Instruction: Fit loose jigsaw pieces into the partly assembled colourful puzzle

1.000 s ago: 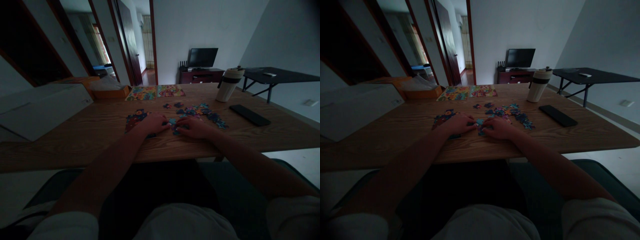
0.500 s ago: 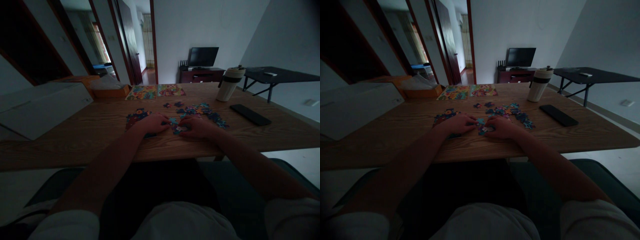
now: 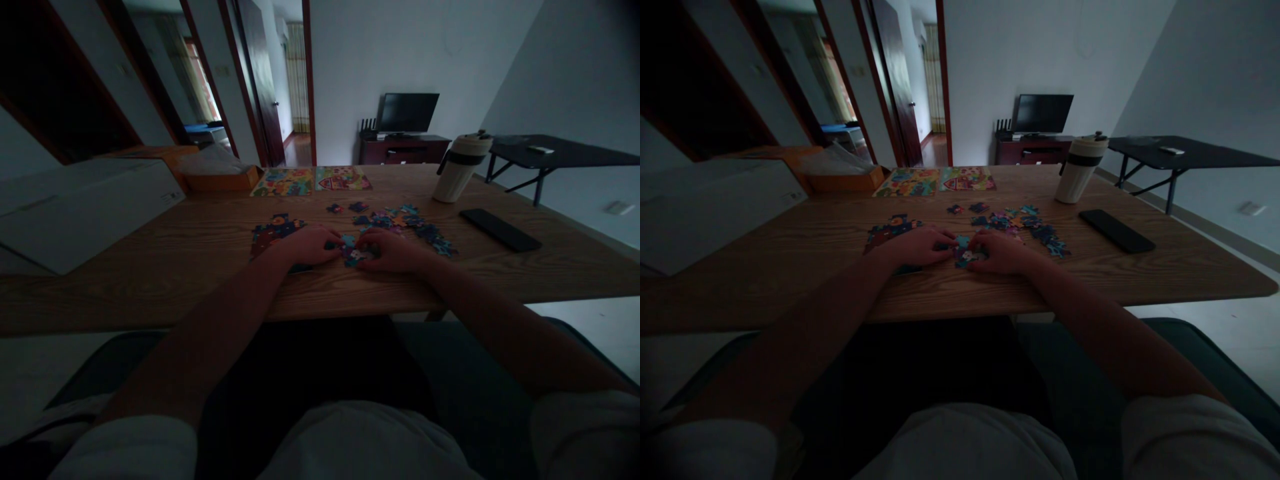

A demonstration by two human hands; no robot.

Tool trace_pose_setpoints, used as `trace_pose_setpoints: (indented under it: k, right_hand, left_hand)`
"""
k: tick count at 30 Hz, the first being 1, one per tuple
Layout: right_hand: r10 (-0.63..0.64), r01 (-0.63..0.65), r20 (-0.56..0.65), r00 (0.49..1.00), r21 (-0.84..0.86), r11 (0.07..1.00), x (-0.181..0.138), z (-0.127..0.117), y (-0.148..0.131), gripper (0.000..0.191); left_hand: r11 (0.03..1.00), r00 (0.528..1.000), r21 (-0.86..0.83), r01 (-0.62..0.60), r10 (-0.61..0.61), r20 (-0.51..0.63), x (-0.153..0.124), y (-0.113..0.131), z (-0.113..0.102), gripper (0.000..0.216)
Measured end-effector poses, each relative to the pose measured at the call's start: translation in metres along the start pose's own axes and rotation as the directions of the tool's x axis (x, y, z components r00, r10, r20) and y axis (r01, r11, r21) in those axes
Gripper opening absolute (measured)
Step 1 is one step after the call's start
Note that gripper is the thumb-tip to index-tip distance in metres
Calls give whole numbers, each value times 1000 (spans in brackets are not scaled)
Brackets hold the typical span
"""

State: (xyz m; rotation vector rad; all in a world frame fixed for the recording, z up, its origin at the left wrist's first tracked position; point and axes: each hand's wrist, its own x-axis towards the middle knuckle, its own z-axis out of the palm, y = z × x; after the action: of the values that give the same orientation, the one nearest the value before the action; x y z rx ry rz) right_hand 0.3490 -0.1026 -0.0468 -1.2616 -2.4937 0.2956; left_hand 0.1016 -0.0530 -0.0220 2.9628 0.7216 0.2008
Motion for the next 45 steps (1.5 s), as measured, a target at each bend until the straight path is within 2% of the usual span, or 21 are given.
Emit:
trace_pose_setpoints:
  k: [4,7,14,20,24,28,32,45]
  right_hand:
    - [-74,72,-35,997,-55,996,-2,-1,-3,46]
    - [-144,142,-13,990,-70,987,-3,-2,-5,41]
    - [-137,137,-2,991,-57,989,-2,-3,-4,38]
    - [-140,140,13,990,-63,988,-4,-3,-7,41]
    - [-100,102,32,994,-45,994,-8,-9,-8,52]
    - [40,-40,60,997,-2,999,-14,-18,-1,69]
    - [94,-98,86,992,45,994,-16,-21,6,69]
    - [101,-109,75,992,100,989,-16,-18,8,60]
  left_hand:
    - [1000,1000,-16,-18,18,-1,0,-1,1,34]
    - [1000,1000,-9,-10,10,-4,0,-1,1,35]
    - [999,999,11,39,-39,11,1,5,0,39]
    - [1000,1000,1,25,-25,12,2,5,1,40]
    - [1000,999,-3,31,-31,18,1,6,-1,43]
    - [999,999,-9,43,-43,21,0,8,-2,44]
    - [999,999,-37,-4,5,32,0,9,-1,35]
    - [999,999,-43,18,-16,51,1,4,3,41]
